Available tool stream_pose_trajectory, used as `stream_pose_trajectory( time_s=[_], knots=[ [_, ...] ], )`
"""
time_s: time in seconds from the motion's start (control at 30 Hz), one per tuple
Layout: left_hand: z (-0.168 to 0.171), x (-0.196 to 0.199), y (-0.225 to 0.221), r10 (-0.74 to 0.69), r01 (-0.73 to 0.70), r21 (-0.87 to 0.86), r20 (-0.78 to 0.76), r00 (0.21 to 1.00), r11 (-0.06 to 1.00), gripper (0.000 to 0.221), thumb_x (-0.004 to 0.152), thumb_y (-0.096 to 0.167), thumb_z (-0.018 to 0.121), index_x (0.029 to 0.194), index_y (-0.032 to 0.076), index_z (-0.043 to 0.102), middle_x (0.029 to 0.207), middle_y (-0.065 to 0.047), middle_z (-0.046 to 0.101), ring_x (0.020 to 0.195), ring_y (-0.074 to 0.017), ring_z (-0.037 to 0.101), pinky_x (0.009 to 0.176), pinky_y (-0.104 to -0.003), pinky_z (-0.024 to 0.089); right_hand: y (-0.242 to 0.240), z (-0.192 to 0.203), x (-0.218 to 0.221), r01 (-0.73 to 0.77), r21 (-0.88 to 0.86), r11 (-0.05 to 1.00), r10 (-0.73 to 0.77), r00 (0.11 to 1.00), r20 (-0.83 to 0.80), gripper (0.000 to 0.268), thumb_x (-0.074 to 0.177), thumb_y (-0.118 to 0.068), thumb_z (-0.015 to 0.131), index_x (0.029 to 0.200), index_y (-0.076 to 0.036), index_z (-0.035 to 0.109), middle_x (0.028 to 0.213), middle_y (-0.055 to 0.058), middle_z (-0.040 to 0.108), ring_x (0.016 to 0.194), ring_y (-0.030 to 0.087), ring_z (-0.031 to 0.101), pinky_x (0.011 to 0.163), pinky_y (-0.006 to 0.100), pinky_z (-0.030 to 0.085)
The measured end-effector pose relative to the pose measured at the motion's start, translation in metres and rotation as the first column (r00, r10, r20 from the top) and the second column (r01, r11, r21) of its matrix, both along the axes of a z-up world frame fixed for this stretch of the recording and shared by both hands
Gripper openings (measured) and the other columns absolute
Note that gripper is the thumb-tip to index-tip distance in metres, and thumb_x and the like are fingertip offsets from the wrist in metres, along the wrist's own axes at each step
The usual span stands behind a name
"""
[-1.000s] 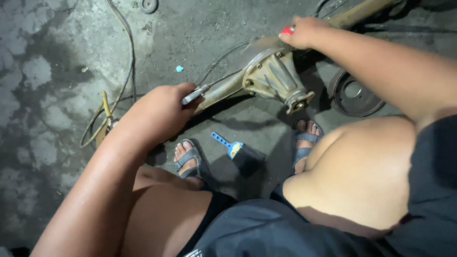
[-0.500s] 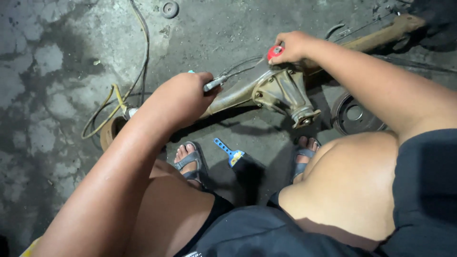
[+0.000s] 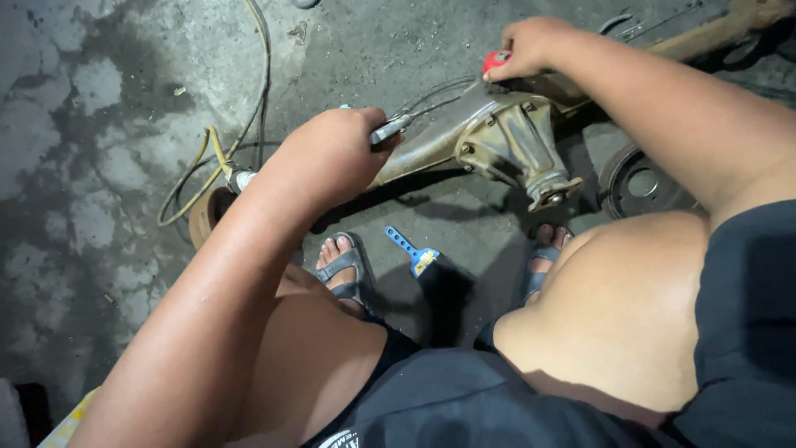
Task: A person uses a small scraper and a brush to clean the exterior surface of a metal axle housing on a workshop floor.
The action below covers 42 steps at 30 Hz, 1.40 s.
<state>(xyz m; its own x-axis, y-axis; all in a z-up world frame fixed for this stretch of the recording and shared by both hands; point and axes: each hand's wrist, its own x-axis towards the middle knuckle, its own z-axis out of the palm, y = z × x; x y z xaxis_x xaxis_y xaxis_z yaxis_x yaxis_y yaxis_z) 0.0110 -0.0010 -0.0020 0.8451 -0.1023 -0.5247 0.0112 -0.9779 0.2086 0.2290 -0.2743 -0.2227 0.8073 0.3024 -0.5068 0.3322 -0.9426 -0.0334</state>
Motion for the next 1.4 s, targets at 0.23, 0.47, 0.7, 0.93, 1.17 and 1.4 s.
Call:
stream_pose_trajectory(
  time_s=[0.23,0.47,0.7,0.93,1.17,1.4],
  knots=[
    [-0.002,0.0,0.003,-0.017,0.017,-0.021,0.02,1.0,1.0,0.037,0.106,0.048,0.05,0.107,0.014,0.064,0.091,-0.017,0.072,0.083,-0.0448,0.065,0.067,-0.055,0.049,-0.015,0.005,-0.016,0.145,0.055,0.988,-0.147,0.988,0.045,0.081,0.083,-0.077,0.067,0.136,-0.015,0.064,0.128,0.018,0.068,0.111,0.044,0.065,0.075,0.051,0.05],
    [-0.009,-0.002,0.009,-0.068,0.071,-0.03,0.097,0.993,0.997,0.037,0.106,0.045,0.051,0.101,0.01,0.061,0.086,-0.021,0.07,0.08,-0.0492,0.062,0.066,-0.058,0.044,-0.042,-0.002,-0.016,0.179,0.092,0.979,-0.183,0.983,0.034,0.082,0.088,-0.073,0.071,0.133,-0.005,0.067,0.125,0.023,0.069,0.106,0.044,0.066,0.076,0.049,0.049],
    [-0.011,-0.001,0.012,-0.075,0.077,-0.043,0.051,0.996,0.996,0.034,0.105,0.043,0.052,0.105,0.01,0.06,0.092,-0.02,0.07,0.084,-0.0459,0.063,0.069,-0.054,0.045,-0.068,-0.025,-0.021,0.2,-0.058,0.978,-0.192,0.974,0.116,0.095,0.095,-0.081,0.053,0.144,0.002,0.058,0.134,0.028,0.065,0.115,0.049,0.064,0.082,0.053,0.053],
    [-0.006,-0.001,0.013,-0.083,0.082,-0.03,-0.007,0.997,0.996,0.032,0.104,0.044,0.054,0.112,0.014,0.062,0.087,-0.019,0.07,0.079,-0.0439,0.06,0.067,-0.052,0.042,-0.077,-0.025,-0.037,0.159,0.012,0.987,-0.159,0.971,0.181,0.082,0.098,-0.074,0.06,0.139,-0.003,0.058,0.125,0.026,0.068,0.106,0.049,0.067,0.075,0.054,0.054],
    [-0.005,-0.001,0.012,-0.056,0.054,-0.038,-0.043,0.998,0.998,0.027,0.103,0.04,0.056,0.113,0.018,0.065,0.085,-0.016,0.07,0.076,-0.039,0.06,0.068,-0.049,0.043,-0.077,-0.014,-0.06,0.132,0.146,0.981,-0.17,0.941,0.292,0.069,0.098,-0.064,0.071,0.129,-0.007,0.05,0.098,0.021,0.07,0.075,0.044,0.069,0.049,0.049,0.051],
    [0.0,-0.001,0.013,-0.046,0.043,-0.05,-0.067,0.997,0.998,0.025,0.101,0.038,0.058,0.116,0.02,0.067,0.089,-0.013,0.072,0.075,-0.0344,0.06,0.07,-0.046,0.043,-0.082,0.012,-0.069,0.234,0.23,0.945,-0.269,0.953,0.136,0.077,0.093,-0.056,0.078,0.138,-0.001,0.047,0.113,0.026,0.066,0.094,0.047,0.066,0.065,0.052,0.051]
  ],
)
